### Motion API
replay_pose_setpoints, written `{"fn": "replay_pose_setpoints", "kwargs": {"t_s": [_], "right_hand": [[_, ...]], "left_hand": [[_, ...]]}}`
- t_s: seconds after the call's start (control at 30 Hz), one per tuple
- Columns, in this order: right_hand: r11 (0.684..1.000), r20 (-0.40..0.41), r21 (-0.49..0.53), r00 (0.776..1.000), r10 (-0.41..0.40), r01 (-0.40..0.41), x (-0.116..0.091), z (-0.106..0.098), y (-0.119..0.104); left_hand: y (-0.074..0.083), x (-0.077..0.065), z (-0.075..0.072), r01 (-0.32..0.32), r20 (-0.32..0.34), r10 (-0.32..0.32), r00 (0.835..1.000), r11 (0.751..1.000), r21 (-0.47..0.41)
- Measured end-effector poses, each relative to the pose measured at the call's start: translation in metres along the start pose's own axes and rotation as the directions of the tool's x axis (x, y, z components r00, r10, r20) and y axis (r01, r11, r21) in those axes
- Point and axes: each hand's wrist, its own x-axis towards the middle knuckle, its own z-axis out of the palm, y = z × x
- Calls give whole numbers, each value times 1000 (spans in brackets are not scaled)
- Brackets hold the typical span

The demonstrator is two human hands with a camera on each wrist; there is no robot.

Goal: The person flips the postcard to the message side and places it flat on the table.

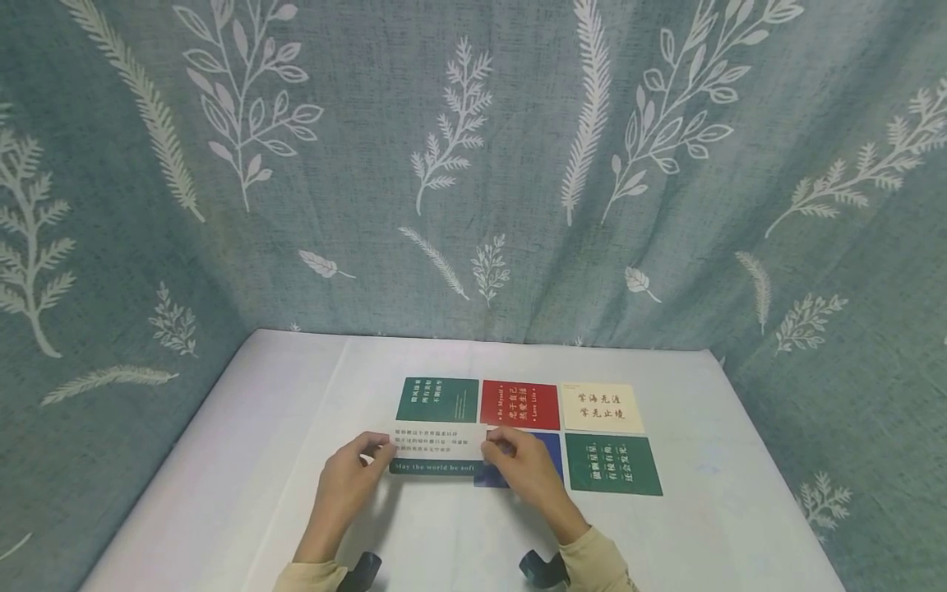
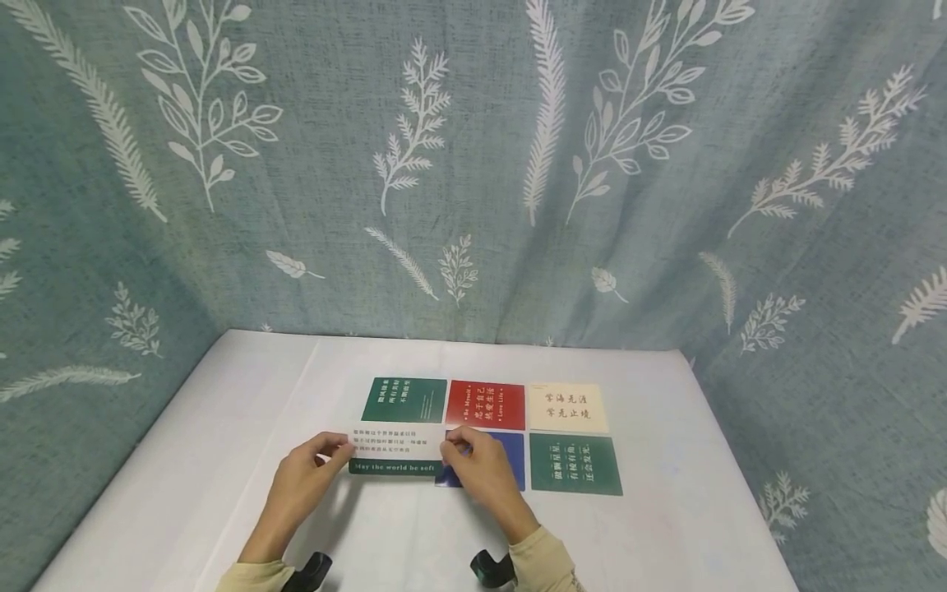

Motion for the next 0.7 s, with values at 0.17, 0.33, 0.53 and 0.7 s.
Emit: {"fn": "replay_pose_setpoints", "kwargs": {"t_s": [0.17,0.33,0.53,0.7], "right_hand": [[1000,7,11,1000,-3,3,-1,0,-1],[1000,16,20,1000,3,-4,-1,-1,-1],[1000,30,23,999,-18,17,-1,-1,1],[999,32,21,999,-42,41,0,0,4]], "left_hand": [[0,-1,0,10,15,-10,1000,1000,-19],[1,-1,1,29,26,-28,999,999,-36],[-1,-2,-1,30,43,-26,999,995,-94],[-4,-3,-3,35,61,-26,998,989,-145]]}}
